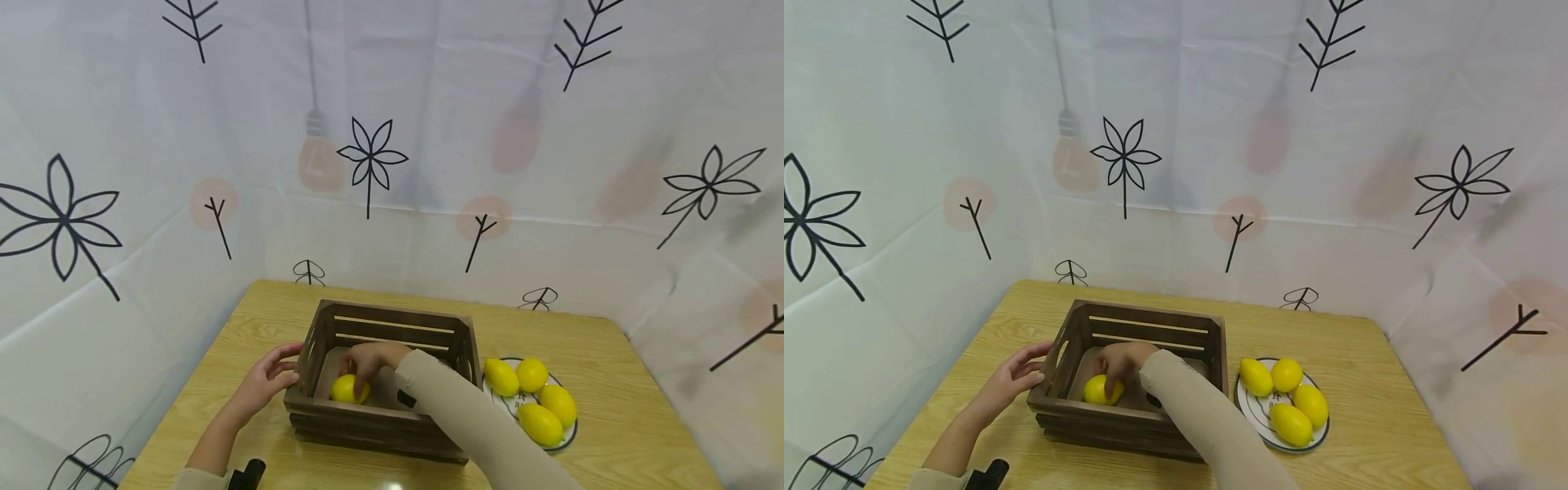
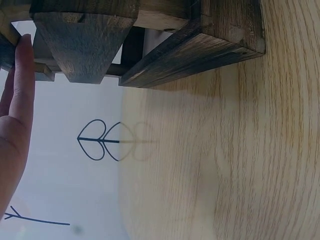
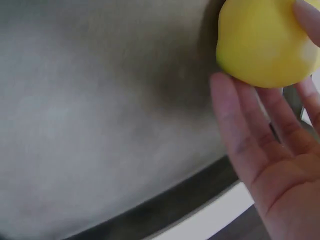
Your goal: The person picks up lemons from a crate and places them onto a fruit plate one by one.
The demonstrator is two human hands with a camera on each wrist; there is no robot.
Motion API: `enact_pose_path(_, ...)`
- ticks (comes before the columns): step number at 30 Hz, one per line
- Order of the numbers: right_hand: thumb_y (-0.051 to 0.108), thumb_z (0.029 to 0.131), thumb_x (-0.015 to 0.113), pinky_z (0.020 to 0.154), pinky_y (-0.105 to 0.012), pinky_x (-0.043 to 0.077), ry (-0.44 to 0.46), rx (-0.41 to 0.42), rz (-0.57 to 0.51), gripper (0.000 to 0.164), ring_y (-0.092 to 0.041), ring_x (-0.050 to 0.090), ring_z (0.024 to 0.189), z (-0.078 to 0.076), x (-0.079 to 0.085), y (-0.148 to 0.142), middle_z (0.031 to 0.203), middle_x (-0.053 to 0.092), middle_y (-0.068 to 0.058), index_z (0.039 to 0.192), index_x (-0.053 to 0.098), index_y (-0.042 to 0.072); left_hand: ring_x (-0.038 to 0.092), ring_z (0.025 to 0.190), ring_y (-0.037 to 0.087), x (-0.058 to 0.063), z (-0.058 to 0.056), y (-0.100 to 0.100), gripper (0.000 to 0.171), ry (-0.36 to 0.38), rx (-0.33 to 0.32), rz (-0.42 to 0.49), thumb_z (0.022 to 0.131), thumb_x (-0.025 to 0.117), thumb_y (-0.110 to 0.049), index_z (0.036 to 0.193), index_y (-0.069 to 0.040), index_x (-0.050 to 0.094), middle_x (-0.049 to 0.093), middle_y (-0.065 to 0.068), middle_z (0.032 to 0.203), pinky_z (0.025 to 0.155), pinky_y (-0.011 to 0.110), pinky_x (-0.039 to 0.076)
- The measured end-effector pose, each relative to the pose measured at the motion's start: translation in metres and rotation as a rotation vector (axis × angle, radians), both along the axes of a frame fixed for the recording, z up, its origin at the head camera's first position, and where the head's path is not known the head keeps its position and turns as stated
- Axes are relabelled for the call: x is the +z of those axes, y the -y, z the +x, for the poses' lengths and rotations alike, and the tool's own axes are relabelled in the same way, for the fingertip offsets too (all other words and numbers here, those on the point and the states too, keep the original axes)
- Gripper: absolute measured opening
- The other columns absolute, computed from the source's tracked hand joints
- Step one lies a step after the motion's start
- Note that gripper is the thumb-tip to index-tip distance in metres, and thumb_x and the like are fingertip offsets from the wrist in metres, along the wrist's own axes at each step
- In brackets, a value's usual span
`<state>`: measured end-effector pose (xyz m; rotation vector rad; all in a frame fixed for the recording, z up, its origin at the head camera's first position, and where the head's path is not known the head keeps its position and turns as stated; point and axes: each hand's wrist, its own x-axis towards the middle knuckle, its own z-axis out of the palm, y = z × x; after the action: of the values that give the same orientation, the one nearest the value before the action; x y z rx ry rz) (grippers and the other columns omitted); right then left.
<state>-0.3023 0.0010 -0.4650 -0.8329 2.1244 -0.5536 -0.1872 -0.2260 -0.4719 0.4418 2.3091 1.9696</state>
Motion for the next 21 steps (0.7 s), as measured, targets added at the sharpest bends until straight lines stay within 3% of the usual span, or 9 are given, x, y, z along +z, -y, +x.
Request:
enact_pose_path(3,-0.001,0.072,0.077,0.068,-0.032,0.052,0.008,-0.038,-0.017,0.044,-0.013,0.055,0.081,-0.003,0.0,-0.005,0.101,0.058,-0.004,0.109,0.058,0.012,0.049,0.112,0.012,-0.001,-0.001,0.0,0.053,-0.001,-0.002,0.003,0.092,0.058,-0.009,0.138,0.003,0.035,0.033,0.021,0.141,0.085,0.025,0.047)
enact_pose_path(7,-0.003,0.075,0.074,0.068,-0.029,0.05,0.048,0.012,-0.046,0.053,-0.013,0.055,0.088,-0.004,-0.003,-0.007,0.113,0.057,-0.007,0.122,0.057,0.014,0.049,0.113,0.015,-0.001,-0.003,0.001,0.053,-0.001,-0.006,0.01,0.091,0.059,-0.008,0.138,0.003,0.035,0.033,0.022,0.141,0.085,0.025,0.047)
enact_pose_path(14,-0.001,0.073,0.076,0.062,-0.028,0.052,-0.003,0.041,-0.06,0.042,-0.011,0.056,0.081,-0.005,-0.003,-0.009,0.101,0.058,-0.002,0.108,0.061,0.016,0.049,0.111,0.009,-0.003,-0.004,0.0,0.054,0.003,-0.015,0.016,0.092,0.059,-0.009,0.138,0.003,0.035,0.032,0.021,0.141,0.086,0.025,0.047)
enact_pose_path(21,0.006,0.073,0.077,0.065,-0.027,0.051,-0.083,0.052,-0.164,0.043,-0.011,0.054,0.082,-0.01,0.009,-0.015,0.096,0.055,0.002,0.11,0.059,0.017,0.05,0.111,0.011,-0.005,-0.004,0.0,0.053,0.007,-0.008,0.022,0.091,0.059,-0.008,0.138,0.003,0.035,0.033,0.021,0.14,0.085,0.026,0.047)
